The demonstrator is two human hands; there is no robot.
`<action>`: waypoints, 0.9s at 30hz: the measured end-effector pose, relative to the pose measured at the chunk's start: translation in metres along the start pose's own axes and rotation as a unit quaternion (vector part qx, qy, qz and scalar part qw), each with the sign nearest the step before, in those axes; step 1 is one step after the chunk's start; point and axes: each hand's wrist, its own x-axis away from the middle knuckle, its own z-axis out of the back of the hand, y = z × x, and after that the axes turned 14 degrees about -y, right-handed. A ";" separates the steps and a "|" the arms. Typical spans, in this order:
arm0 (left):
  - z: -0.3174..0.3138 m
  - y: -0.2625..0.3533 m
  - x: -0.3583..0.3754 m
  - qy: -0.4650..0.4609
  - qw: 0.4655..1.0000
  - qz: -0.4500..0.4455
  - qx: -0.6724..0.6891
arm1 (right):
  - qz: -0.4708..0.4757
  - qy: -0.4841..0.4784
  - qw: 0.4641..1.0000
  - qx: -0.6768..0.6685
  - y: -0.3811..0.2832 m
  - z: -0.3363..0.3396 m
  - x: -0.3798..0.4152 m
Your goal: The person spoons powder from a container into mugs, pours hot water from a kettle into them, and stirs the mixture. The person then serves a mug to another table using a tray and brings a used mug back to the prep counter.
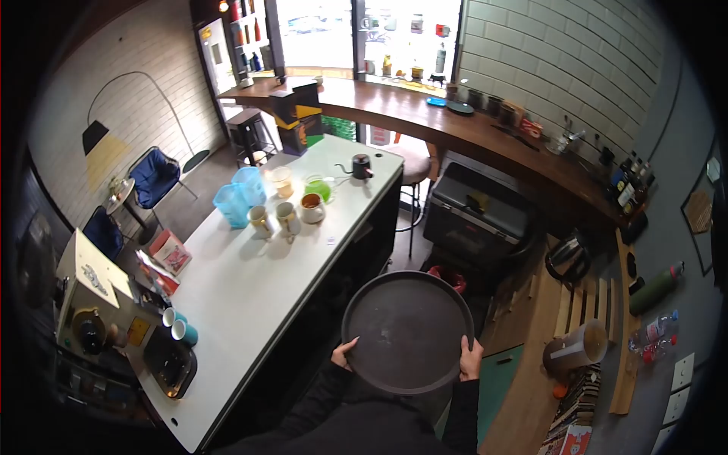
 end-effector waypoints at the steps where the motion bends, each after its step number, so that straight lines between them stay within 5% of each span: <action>1: 0.013 0.002 0.015 0.005 1.000 -0.006 0.002 | 0.030 -0.026 0.999 0.027 -0.006 -0.021 -0.008; 2: 0.029 -0.002 0.034 0.015 0.992 -0.087 -0.087 | 0.036 -0.050 0.998 0.034 -0.009 -0.042 -0.013; 4: 0.047 0.010 0.060 -0.025 0.985 -0.147 0.090 | 0.042 -0.093 0.992 0.070 -0.017 -0.079 -0.017; 8: 0.039 0.048 0.113 -0.168 0.943 -0.225 0.178 | 0.028 -0.152 0.986 0.067 -0.027 -0.141 -0.011; 17: 0.059 0.070 0.146 -0.131 0.915 -0.326 0.198 | -0.014 -0.273 0.962 0.019 -0.036 -0.216 -0.023; 22: 0.052 0.082 0.132 -0.103 0.900 -0.390 0.167 | -0.035 -0.329 0.940 -0.086 -0.016 -0.230 -0.098; 23: 0.051 0.087 0.129 -0.100 0.894 -0.408 0.153 | -0.052 -0.317 0.942 -0.098 -0.053 -0.247 -0.101; 27: 0.083 0.083 0.109 -0.031 0.878 -0.460 0.130 | -0.016 -0.363 0.931 -0.036 -0.053 -0.287 -0.167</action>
